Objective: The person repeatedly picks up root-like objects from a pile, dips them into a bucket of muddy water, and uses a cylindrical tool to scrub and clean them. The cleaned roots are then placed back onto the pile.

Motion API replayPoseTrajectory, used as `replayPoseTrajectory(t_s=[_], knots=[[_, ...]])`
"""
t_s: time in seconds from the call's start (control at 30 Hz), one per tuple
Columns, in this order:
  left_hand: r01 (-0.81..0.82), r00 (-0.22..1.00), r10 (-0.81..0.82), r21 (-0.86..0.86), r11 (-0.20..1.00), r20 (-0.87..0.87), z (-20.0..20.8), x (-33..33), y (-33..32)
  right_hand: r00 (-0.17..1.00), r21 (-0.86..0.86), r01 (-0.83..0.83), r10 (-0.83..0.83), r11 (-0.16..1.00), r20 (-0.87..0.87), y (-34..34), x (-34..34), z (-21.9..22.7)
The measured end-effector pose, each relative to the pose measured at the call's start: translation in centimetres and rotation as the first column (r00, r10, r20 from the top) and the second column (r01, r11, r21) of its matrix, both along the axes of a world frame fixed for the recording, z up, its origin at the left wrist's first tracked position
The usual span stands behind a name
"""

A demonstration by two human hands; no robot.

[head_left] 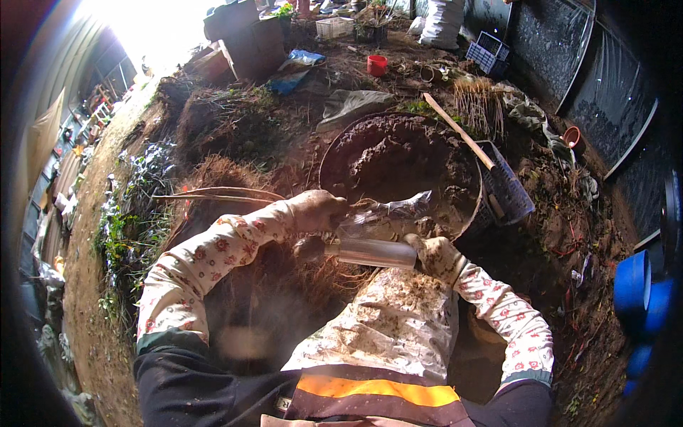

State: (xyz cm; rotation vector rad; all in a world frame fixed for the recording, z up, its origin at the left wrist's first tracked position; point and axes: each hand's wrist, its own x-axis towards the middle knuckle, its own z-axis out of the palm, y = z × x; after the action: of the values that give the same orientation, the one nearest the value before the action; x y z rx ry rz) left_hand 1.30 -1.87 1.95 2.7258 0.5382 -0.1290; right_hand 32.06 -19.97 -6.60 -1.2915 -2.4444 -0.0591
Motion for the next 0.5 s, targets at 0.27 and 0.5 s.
replayPoseTrajectory(t_s=[0.27,0.5], knots=[[0.185,0.982,-0.152,0.428,0.884,-0.109,-0.2,-0.2,-7.1,0.998,-0.263,0.065,-0.059,0.962,0.033,7.5,3.5,7.8],[-0.124,0.978,0.124,-0.01,0.992,0.169,-0.2,-3.0,-5.0,0.645,-0.342,-0.414,0.007,0.843,-0.764,-2.1,-2.8,-0.9]])
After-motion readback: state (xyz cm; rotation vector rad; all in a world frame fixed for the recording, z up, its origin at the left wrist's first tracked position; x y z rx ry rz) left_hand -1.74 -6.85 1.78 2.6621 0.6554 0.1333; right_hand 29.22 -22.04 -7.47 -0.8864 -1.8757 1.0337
